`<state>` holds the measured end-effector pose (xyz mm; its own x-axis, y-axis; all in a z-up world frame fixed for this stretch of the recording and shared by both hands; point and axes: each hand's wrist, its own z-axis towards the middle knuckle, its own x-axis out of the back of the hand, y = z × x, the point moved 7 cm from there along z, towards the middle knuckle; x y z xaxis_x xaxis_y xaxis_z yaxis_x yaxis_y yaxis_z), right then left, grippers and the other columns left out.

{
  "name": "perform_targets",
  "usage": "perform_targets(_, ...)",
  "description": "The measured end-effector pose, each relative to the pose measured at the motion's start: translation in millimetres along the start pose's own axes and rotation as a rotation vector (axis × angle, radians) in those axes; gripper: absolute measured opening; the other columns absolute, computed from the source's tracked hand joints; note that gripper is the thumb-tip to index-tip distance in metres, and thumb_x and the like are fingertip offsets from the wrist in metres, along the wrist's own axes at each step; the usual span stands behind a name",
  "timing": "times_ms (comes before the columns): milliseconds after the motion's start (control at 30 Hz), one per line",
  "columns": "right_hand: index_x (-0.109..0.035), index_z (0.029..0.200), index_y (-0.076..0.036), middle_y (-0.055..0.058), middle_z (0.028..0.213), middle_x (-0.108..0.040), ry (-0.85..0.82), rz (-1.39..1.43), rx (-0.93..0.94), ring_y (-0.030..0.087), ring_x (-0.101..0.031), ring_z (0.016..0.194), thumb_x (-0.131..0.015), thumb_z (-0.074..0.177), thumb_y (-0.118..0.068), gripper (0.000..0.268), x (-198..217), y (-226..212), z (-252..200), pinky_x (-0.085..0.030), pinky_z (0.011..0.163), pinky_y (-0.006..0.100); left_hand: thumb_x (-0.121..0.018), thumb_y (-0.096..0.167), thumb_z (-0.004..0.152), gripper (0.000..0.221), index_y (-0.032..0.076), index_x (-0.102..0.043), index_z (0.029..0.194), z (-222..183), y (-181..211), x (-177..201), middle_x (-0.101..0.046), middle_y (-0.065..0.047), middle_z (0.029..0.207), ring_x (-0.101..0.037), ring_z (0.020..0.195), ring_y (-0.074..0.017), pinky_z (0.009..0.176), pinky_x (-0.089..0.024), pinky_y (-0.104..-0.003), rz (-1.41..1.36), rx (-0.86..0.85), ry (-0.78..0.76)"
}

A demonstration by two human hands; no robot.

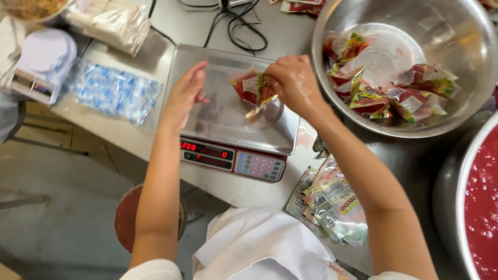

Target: The person fills small plastic bags with a red liquid from a large metal bowl using a ladle, weighs the bags on a digital scale, and places them into another metal bowl.

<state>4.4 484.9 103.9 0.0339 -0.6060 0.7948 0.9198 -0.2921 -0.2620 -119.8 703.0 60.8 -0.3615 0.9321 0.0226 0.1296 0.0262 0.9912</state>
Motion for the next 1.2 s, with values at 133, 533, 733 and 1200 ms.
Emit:
perform_targets(133, -0.066, 0.081, -0.005, 0.008, 0.082, -0.06, -0.26, 0.125, -0.204, 0.027, -0.054, 0.083, -0.063, 0.094, -0.005, 0.013, 93.8, 47.7, 8.6, -0.033, 0.082, 0.045, -0.062, 0.041, 0.09, 0.071, 0.004, -0.04, 0.148, -9.4, -2.7, 29.7, -0.038, 0.01, 0.078, -0.041, 0.063, -0.0005, 0.068, -0.05, -0.022, -0.164, -0.02, 0.036)
perform_targets(533, -0.078, 0.11, -0.011, 0.006, 0.093, -0.069, -0.312, -0.455, -0.468, 0.031, -0.061, 0.097, -0.069, 0.104, -0.018, 0.013, 130.1, 370.7, -136.3, -0.04, 0.093, 0.049, -0.053, 0.062, 0.092, 0.087, 0.001, -0.036, 0.152, -20.6, -29.1, 73.4, -0.042, 0.011, 0.084, -0.039, 0.068, -0.0016, 0.067, -0.044, -0.02, -0.048, 0.016, 0.304)
perform_targets(733, -0.077, 0.117, -0.027, 0.019, 0.119, -0.062, -0.34, -0.619, -0.807, 0.042, -0.05, 0.114, -0.064, 0.101, -0.034, 0.022, 93.9, 529.7, -238.8, -0.037, 0.088, 0.057, -0.051, 0.055, 0.096, 0.081, 0.0, -0.033, 0.153, -8.8, -41.8, 77.3, -0.043, 0.011, 0.082, -0.041, 0.067, -0.0016, 0.067, -0.044, -0.02, -0.039, 0.067, 0.311)
perform_targets(1200, -0.071, 0.128, -0.003, 0.025, 0.109, -0.06, 0.035, -0.497, -0.803, 0.045, -0.05, 0.104, -0.063, 0.088, -0.005, 0.041, 189.7, 417.7, -215.8, -0.04, 0.09, 0.053, -0.055, 0.056, 0.087, 0.083, 0.003, -0.039, 0.15, -40.5, 7.6, 49.2, -0.038, 0.009, 0.075, -0.038, 0.066, -0.0056, 0.068, -0.045, -0.024, -0.091, 0.008, 0.254)
